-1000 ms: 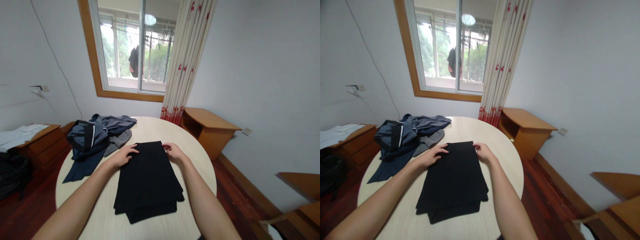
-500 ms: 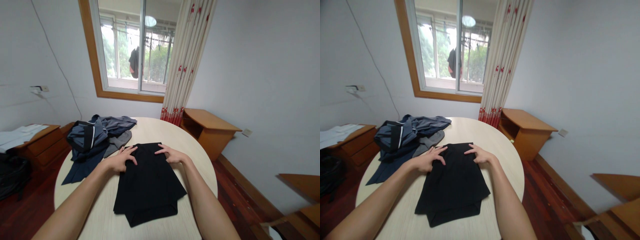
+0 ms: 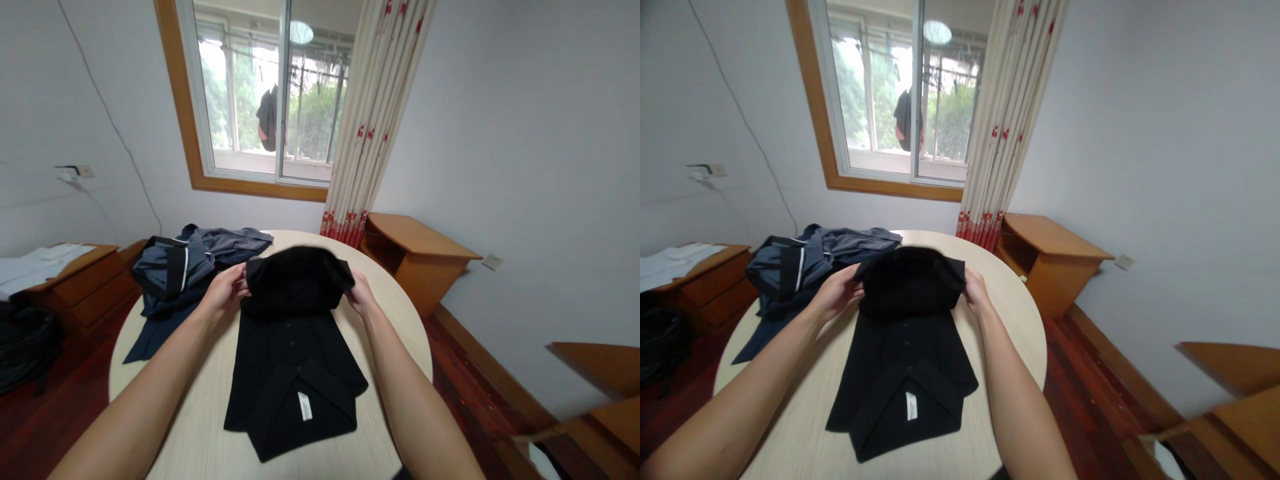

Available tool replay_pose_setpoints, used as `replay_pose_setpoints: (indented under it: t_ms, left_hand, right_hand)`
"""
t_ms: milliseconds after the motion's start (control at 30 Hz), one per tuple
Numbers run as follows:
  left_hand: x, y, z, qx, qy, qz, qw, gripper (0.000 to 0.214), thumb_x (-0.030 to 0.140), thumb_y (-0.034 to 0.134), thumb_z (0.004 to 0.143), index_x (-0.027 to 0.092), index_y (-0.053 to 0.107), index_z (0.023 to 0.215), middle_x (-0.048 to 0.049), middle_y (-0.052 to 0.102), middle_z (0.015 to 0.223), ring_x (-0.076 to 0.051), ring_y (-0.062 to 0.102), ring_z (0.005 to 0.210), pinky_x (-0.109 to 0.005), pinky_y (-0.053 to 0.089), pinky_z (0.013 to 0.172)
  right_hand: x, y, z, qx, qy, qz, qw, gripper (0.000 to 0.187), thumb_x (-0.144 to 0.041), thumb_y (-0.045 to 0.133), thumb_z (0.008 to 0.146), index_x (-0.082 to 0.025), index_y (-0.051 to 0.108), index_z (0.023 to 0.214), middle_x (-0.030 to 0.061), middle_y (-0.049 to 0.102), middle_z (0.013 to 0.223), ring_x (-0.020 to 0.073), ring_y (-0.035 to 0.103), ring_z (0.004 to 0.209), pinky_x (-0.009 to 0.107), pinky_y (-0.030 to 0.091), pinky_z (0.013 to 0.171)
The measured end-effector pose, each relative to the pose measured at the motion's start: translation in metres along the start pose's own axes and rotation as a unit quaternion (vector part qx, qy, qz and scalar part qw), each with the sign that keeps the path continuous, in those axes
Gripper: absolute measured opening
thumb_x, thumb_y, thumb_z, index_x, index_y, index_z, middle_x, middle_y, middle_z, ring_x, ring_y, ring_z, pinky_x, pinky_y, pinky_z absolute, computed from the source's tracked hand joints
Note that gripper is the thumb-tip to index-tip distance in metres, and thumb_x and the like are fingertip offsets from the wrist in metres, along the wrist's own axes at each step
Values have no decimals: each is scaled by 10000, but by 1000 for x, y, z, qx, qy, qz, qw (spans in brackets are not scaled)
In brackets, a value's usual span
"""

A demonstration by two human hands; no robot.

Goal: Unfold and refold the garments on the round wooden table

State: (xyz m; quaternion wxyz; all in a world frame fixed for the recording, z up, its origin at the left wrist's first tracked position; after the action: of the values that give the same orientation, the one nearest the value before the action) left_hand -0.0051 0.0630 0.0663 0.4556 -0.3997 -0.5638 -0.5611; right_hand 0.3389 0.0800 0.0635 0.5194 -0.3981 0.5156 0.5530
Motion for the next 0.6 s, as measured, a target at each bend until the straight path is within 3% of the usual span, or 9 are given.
replay_pose_setpoints:
  t_ms: [100,200,300,400,500,600]
  left_hand:
    - [-6,-16,11,78,34,85,993,473,427,707,760,180,637,1158,-124,692,1179,-223,700,930,-320,556,779]
    - [-1,-4,11,36,129,243,961,456,464,688,748,173,677,1099,-127,695,1186,-269,658,1057,-381,515,920]
    - [-4,30,-4,-83,195,387,897,374,492,614,790,188,719,982,-99,727,1080,-276,658,1019,-397,496,934]
    - [-17,55,-19,-166,194,468,846,340,475,562,835,193,726,932,-85,738,970,-248,671,888,-359,507,833]
    - [-33,66,-26,-211,157,524,810,321,473,578,837,201,720,931,-66,736,909,-229,666,805,-320,492,732]
    - [-46,65,-27,-205,129,586,774,308,477,628,819,206,693,950,-60,724,933,-230,667,827,-306,471,712]
  right_hand:
    - [22,-45,9,184,39,2,982,193,-381,624,774,-193,603,806,24,663,753,123,602,604,206,454,521]
    - [22,-59,15,204,-2,-99,974,192,-372,607,768,-189,600,828,55,677,815,155,636,698,239,492,602]
    - [13,-33,17,91,-85,-242,962,221,-378,582,779,-168,634,826,75,687,823,184,632,762,286,504,702]
    - [16,10,8,-52,-115,-332,935,242,-366,549,820,-155,668,825,63,693,796,177,618,732,286,480,692]
    - [22,46,-8,-157,-118,-400,895,220,-332,572,839,-153,699,823,45,697,772,158,601,701,261,435,655]
    - [24,65,-19,-200,-116,-446,865,198,-315,614,844,-152,721,812,32,685,728,138,573,659,244,392,624]
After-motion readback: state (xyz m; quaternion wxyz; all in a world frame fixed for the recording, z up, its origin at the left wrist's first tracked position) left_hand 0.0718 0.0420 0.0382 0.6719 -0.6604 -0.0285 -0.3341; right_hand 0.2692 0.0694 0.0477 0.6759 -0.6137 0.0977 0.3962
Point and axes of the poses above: each hand's wrist, its own z-axis towards the middle knuckle, its own y-axis out of the palm, x = y × z, the point moved 9 cm from there along z, towards the middle knuckle
